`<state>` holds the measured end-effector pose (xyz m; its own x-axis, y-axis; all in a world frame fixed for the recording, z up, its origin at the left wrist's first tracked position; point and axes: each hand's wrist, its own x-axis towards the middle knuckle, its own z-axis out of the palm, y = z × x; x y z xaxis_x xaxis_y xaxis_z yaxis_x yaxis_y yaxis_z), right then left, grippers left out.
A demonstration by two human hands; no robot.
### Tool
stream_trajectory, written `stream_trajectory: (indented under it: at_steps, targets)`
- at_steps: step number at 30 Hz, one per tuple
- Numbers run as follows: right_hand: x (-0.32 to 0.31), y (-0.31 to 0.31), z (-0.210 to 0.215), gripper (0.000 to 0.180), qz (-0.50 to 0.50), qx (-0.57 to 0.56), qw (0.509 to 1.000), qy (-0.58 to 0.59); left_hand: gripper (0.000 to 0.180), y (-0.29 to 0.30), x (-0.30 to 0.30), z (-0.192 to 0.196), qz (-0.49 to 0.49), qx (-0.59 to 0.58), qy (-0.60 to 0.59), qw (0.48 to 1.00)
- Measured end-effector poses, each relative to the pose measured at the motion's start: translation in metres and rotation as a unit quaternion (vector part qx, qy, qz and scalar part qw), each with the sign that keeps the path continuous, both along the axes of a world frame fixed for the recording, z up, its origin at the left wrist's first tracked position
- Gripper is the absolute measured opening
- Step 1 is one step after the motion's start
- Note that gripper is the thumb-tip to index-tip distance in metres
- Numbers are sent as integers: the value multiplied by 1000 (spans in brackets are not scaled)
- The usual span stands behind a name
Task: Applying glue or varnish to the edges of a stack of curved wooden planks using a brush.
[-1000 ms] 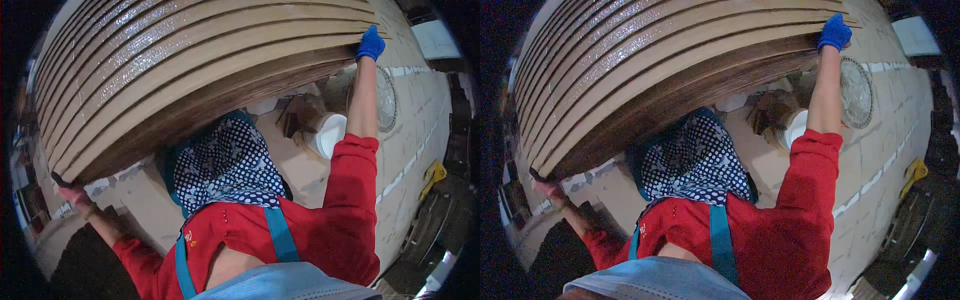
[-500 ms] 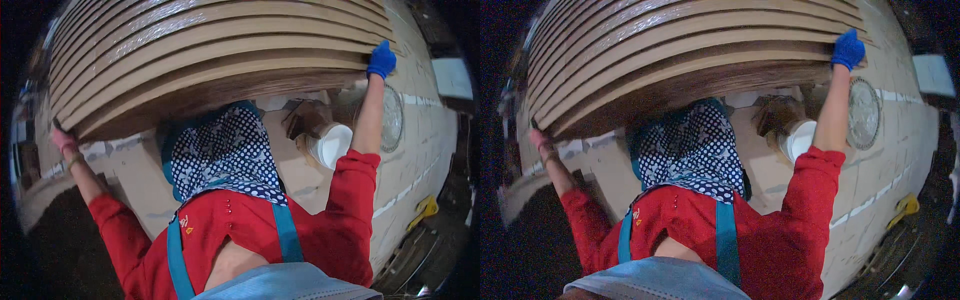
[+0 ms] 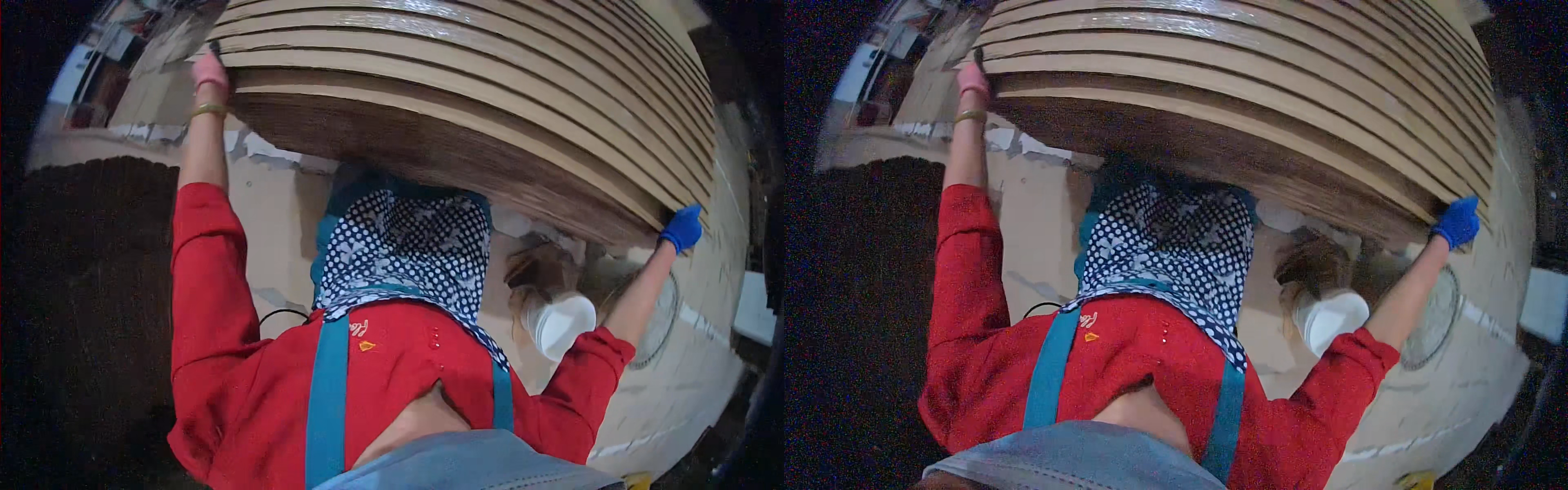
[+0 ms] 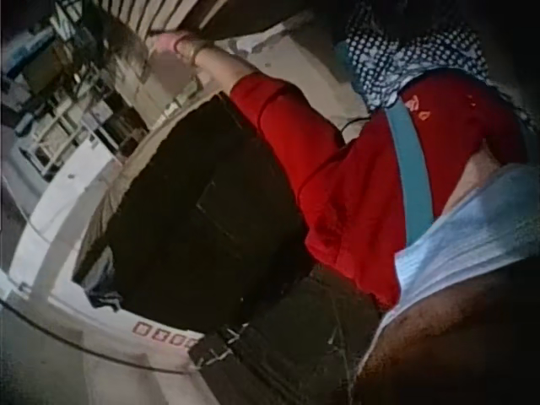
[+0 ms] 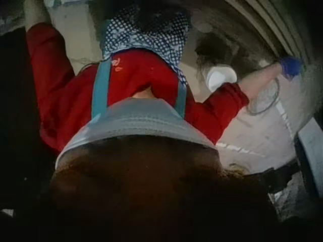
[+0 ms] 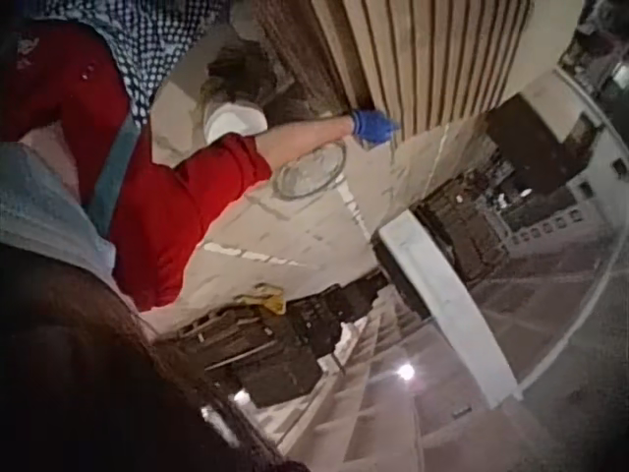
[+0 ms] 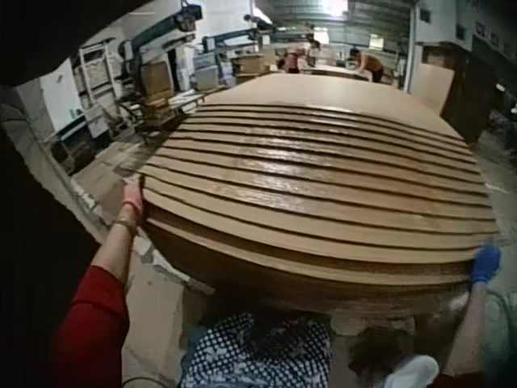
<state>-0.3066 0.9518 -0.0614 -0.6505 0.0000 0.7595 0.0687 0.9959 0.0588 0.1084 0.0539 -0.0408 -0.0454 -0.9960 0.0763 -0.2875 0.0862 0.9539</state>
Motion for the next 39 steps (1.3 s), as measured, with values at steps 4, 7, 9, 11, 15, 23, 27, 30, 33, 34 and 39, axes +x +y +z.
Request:
stream_trajectory:
  at_steps: [4, 7, 9, 11, 15, 23, 27, 30, 33, 34, 39]
  targets:
    - [-23, 24, -12, 48, -44, -95, 993, -46, 51, 41, -5, 14, 33, -82, 3, 996]
    - [-32, 40, -18, 55, -44, -135, 986, -89, 50, 42, -5, 9, 25, -117, -8, 993]
    - [-33, 43, -21, 62, -54, -61, 994, -79, 44, 28, -6, 7, -8, -184, -113, 976]
    - [-29, 42, -21, 61, -66, -89, 991, -79, 36, 13, -9, 6, -35, -247, -266, 931]
    - [-13, 32, -13, 58, -69, -82, 991, -85, 28, 15, -13, 6, -2, -218, -417, 882]
    - [-14, 11, -13, 65, -106, -197, 972, -71, 43, 19, -25, 4, 54, -61, -164, 983]
    - [-8, 28, 3, 56, 12, -106, 986, -125, 46, -7, 21, 21, -240, -59, -183, 952]
    - [14, 62, 39, 46, 150, 57, 979, -129, 50, -13, 58, 59, -120, -135, -301, 936]
    - [11, 72, 60, 48, 7, -70, 991, -112, 54, -13, 58, 79, 109, -230, -230, 939]
    - [5, 70, 61, 51, -54, -151, 986, -40, 55, -13, 45, 77, 50, -232, -273, 932]
    - [-38, 34, 44, 70, 77, -154, 969, -177, 64, -37, -10, 40, -352, -335, -378, 788]
